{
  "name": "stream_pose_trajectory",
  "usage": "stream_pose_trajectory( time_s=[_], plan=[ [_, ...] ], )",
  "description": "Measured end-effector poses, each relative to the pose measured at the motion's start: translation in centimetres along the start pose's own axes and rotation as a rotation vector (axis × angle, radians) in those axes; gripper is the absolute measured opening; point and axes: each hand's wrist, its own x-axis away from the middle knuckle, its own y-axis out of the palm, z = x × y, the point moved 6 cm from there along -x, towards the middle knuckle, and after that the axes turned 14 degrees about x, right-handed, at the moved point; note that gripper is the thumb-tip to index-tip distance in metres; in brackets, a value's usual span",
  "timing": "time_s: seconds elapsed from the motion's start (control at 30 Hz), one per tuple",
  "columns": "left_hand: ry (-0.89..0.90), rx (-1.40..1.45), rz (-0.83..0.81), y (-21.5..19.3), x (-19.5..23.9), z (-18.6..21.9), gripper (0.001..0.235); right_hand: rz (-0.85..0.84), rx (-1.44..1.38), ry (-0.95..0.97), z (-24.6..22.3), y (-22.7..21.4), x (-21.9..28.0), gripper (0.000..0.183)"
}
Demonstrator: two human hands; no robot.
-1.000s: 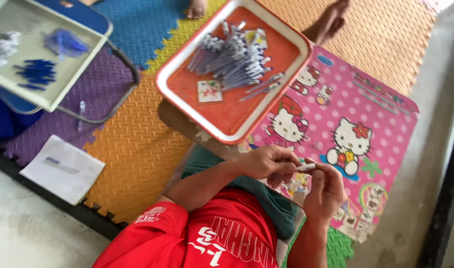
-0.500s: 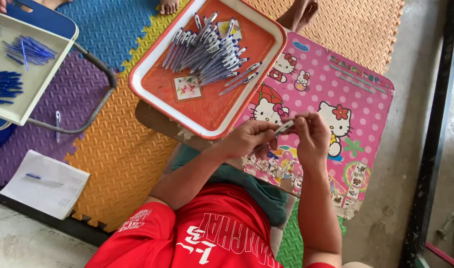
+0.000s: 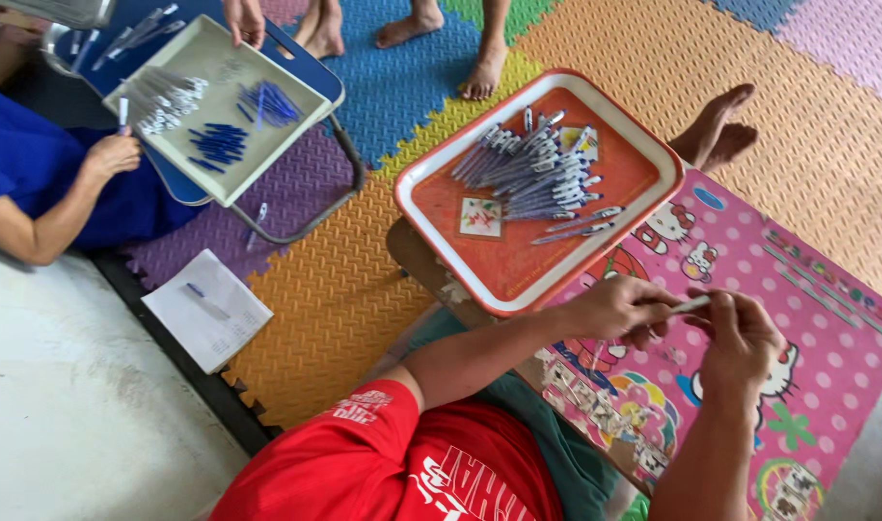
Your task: The person sits on a colorful floor mat and assembles blue ballpoint pens. They pick up pen barrels and blue ink cartridges from a tray, insert the cartridges into the barrels, and place the assembled pens into a separate tray. The process is repeated continuously.
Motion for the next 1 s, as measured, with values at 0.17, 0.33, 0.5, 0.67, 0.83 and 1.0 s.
stream_pose_trajectory(
  time_s=[0.17, 0.33, 0.5, 0.67, 0.83, 1.0],
  plan=[
    [-0.043, -0.405, 0.048, 1.0, -2.8, 1.1, 0.036, 0.173, 0.255, -0.11, 2.2, -1.7, -0.1, 0.013],
    [-0.089, -0.446, -0.085, -1.2, -7.1, -0.6, 0.04, 0.168, 0.122, -0.019, 5.4, -2.7, -1.2, 0.013],
    [-0.139, 0.1, -0.451, -3.7, -9.0, -4.0, 0.047, 0.069, -0.214, 0.139, 6.1, -1.2, -1.4, 0.017],
    [-0.143, 0.179, -0.443, -4.0, -8.4, -4.6, 0.028, 0.097, -0.073, 0.054, 6.9, -0.3, -1.7, 0.024],
    [-0.171, 0.213, -0.464, -3.6, -7.9, -4.6, 0.03, 0.201, 0.031, 0.042, 6.6, -0.2, -1.2, 0.019],
    [-0.158, 0.32, -0.328, -4.4, -8.3, -5.4, 0.021, 0.197, -0.04, -0.175, 7.9, -0.2, -1.6, 0.014]
  ],
)
